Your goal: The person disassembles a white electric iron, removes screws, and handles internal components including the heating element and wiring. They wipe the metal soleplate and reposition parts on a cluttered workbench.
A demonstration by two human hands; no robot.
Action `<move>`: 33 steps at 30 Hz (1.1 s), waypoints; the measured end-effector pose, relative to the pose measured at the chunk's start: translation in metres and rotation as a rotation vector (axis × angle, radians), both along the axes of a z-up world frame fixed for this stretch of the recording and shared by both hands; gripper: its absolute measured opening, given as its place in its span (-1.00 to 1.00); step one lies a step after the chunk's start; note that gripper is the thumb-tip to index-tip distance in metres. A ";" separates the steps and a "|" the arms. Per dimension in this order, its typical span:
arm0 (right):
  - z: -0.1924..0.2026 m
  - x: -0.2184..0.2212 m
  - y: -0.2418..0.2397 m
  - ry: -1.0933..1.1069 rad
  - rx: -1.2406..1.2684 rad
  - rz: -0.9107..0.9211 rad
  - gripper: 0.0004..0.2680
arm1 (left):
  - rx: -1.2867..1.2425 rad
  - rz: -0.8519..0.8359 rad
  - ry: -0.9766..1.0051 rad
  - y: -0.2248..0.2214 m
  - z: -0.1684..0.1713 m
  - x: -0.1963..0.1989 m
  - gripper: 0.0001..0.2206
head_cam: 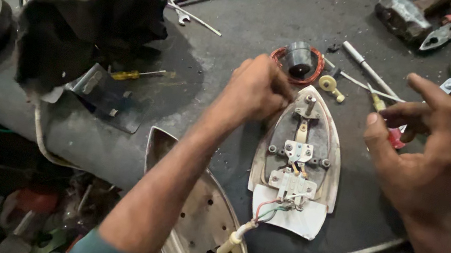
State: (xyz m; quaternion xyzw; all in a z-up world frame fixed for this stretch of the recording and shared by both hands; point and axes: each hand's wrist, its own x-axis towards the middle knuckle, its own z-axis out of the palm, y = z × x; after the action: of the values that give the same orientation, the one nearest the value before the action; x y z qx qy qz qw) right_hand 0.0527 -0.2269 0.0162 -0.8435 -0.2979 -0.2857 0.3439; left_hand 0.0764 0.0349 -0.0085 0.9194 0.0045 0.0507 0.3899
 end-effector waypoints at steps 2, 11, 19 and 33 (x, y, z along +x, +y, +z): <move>0.002 0.002 -0.002 0.005 0.010 -0.003 -0.61 | 0.001 0.001 0.011 -0.003 0.000 0.017 -0.81; -0.043 0.023 -0.046 0.059 0.117 0.006 -0.65 | 0.023 0.008 0.088 0.002 0.011 -0.039 -0.78; -0.079 0.038 -0.079 0.133 0.147 -0.098 -0.87 | 0.046 0.055 0.055 -0.005 0.008 -0.066 -0.78; -0.027 0.011 -0.048 -0.089 0.046 0.006 -0.63 | 0.047 0.096 0.081 -0.009 0.013 -0.066 -0.79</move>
State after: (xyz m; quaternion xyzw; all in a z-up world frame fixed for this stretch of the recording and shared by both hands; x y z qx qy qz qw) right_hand 0.0639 -0.2745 -0.0113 -0.8208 -0.3089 -0.3288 0.3504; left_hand 0.0103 0.0256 0.0043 0.9283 0.0630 0.0322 0.3650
